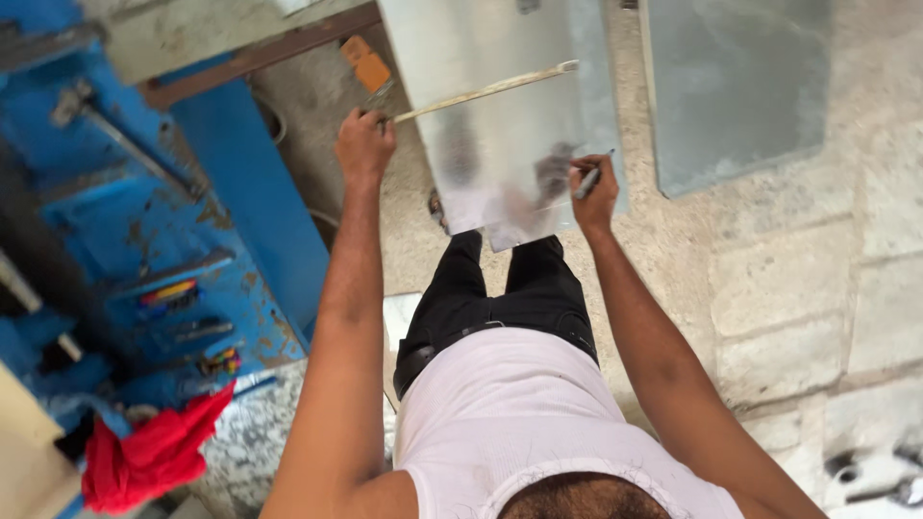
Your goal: The person measures and marks a large metal sheet using a folding ruler and a marker. They repeatedly align the ruler along the sheet's edge and draw straight lines to create a grid pattern. The person occasionally shifts the sheet's position to access different areas for marking.
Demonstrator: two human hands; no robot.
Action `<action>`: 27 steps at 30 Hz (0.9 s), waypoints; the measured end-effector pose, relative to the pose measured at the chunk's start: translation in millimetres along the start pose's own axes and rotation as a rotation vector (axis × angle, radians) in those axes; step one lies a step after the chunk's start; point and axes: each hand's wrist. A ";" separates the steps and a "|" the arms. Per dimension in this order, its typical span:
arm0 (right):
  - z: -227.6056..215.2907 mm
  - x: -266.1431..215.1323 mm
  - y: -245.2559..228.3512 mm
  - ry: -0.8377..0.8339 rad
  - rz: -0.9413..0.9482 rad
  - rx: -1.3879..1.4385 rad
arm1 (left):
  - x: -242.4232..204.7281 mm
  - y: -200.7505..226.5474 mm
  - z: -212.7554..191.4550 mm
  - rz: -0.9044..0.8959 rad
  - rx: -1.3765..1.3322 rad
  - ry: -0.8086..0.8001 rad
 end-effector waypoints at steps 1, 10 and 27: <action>6.9 7.1 -3.1 -0.005 -0.029 0.024 | 5.0 -2.4 1.0 0.016 0.001 0.009; 88.4 61.1 -53.6 -0.190 0.106 0.448 | 13.9 -1.8 6.7 0.011 0.013 0.050; 166.3 93.7 -52.5 0.161 -0.132 0.237 | 10.1 3.9 -9.6 0.079 0.054 0.034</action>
Point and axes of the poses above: each hand's wrist, its own x-axis towards the middle knuckle, its own z-axis out of the palm, y = z × x, and after that the axes turned 2 degrees about -x, right-handed
